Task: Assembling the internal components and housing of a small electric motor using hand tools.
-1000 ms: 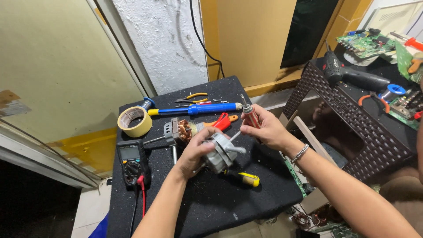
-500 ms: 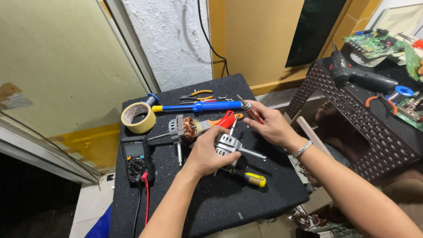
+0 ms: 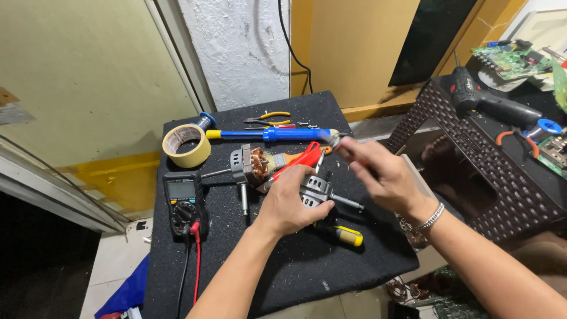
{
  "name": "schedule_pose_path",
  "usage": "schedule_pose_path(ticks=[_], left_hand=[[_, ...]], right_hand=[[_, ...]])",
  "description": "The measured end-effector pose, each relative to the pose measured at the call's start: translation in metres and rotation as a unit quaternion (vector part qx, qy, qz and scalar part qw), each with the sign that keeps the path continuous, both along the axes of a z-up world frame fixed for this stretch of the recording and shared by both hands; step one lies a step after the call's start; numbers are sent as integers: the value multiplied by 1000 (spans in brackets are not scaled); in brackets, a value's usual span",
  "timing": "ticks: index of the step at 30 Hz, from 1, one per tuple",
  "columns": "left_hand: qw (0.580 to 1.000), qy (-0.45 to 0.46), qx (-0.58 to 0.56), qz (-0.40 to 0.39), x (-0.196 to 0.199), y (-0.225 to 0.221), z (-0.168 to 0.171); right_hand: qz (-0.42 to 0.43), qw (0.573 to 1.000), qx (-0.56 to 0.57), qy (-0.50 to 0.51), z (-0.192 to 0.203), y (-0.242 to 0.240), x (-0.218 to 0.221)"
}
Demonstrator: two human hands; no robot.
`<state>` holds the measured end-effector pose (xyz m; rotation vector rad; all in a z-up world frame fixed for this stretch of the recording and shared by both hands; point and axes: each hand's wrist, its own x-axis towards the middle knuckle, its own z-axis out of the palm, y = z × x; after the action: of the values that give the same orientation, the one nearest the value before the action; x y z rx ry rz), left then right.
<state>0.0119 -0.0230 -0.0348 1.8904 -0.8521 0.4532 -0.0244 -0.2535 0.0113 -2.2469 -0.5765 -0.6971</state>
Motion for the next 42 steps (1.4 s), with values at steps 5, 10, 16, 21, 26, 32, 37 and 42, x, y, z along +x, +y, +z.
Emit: schedule_pose_path(ticks=[5,10,16,21,26,32,37,42], left_hand=[[1000,-11,-3,-3,1,-2,-1],[1000,-25,-3,6,1,-2,-7],[999,-42,-9,4,-1,1,-2],[998,-59,-10,13,0,-1,-8],[998,-62,-16,14,0,-1,-5],[998,-56,-29,8,-1,-1,-8],[996,-88,-26,16,-4,3,-6],[996,-77,-36,14,-1,0,-4]], right_hand=[[-9,993,-106,50,-2,4,-2],[-50,995,-67,-60,-2,1,-3],[-15,983,-168,70,4,6,-8],[-2,991,-131,14,21,14,-14],[-40,984,-162,58,4,11,-6],[-34,988,-144,35,-18,6,-1],[13,988,-156,19,-4,12,-7],[-16,969,-234,73,-18,5,2]])
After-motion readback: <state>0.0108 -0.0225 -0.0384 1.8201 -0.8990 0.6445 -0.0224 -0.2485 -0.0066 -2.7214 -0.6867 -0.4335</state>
